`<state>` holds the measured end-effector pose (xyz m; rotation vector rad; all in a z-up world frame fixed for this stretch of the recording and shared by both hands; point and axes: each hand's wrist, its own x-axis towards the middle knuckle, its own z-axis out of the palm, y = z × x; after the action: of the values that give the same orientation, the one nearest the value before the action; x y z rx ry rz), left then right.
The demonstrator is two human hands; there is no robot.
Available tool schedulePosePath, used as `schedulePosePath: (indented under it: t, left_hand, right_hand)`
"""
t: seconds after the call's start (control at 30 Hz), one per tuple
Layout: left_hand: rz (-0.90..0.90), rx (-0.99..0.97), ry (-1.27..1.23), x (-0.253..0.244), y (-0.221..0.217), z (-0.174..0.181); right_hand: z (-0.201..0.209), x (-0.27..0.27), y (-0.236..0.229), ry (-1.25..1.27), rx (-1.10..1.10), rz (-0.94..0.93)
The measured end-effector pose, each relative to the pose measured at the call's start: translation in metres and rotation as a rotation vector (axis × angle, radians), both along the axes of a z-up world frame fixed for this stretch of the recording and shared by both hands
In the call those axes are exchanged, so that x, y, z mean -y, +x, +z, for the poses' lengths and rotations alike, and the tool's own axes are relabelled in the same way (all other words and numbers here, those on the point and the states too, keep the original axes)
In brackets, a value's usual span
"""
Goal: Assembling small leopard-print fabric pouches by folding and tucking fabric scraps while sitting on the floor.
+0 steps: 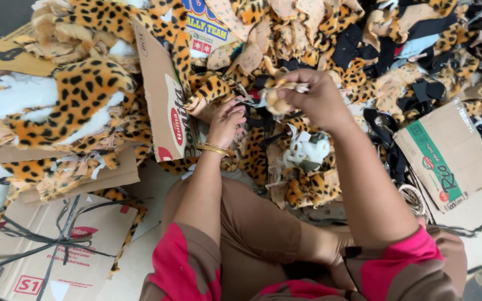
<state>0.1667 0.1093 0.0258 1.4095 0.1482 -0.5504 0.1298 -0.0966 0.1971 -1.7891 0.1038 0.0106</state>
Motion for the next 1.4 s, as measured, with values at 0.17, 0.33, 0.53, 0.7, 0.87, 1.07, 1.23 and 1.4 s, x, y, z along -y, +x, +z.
schedulePosePath:
  t: [0.17, 0.33, 0.53, 0.7, 0.87, 1.07, 1.23, 1.4]
  left_hand:
    - [-0.168, -0.004, 0.082, 0.0, -0.005, -0.005]
    - [-0.345, -0.105, 0.197, 0.001, -0.005, 0.023]
    - [-0.412, 0.172, 0.378, 0.015, -0.022, 0.049]
    - [-0.298, 0.886, 0.357, 0.063, -0.044, 0.03]
    - [-0.332, 0.686, 0.412, 0.103, -0.064, 0.063]
    - [-0.37, 0.957, 0.403, 0.11, -0.07, 0.041]
    - [-0.421, 1.088, 0.402, 0.116, -0.073, 0.035]
    - [-0.719, 1.045, 0.622, 0.113, -0.076, 0.065]
  right_hand:
    - [0.056, 0.031, -0.055, -0.069, -0.071, -0.016]
    - [0.07, 0.069, -0.1, -0.232, -0.111, 0.007]
    - [0.059, 0.08, -0.123, -0.304, -0.273, -0.138]
    - [0.023, 0.089, -0.127, -0.144, -0.227, -0.221]
    - [0.025, 0.071, -0.12, -0.322, -0.286, -0.193]
    - [-0.019, 0.108, -0.138, -0.599, -0.329, -0.238]
    - [-0.044, 0.102, -0.138, -0.698, -0.078, -0.225]
    - [-0.032, 0.057, -0.128, -1.038, 0.062, -0.041]
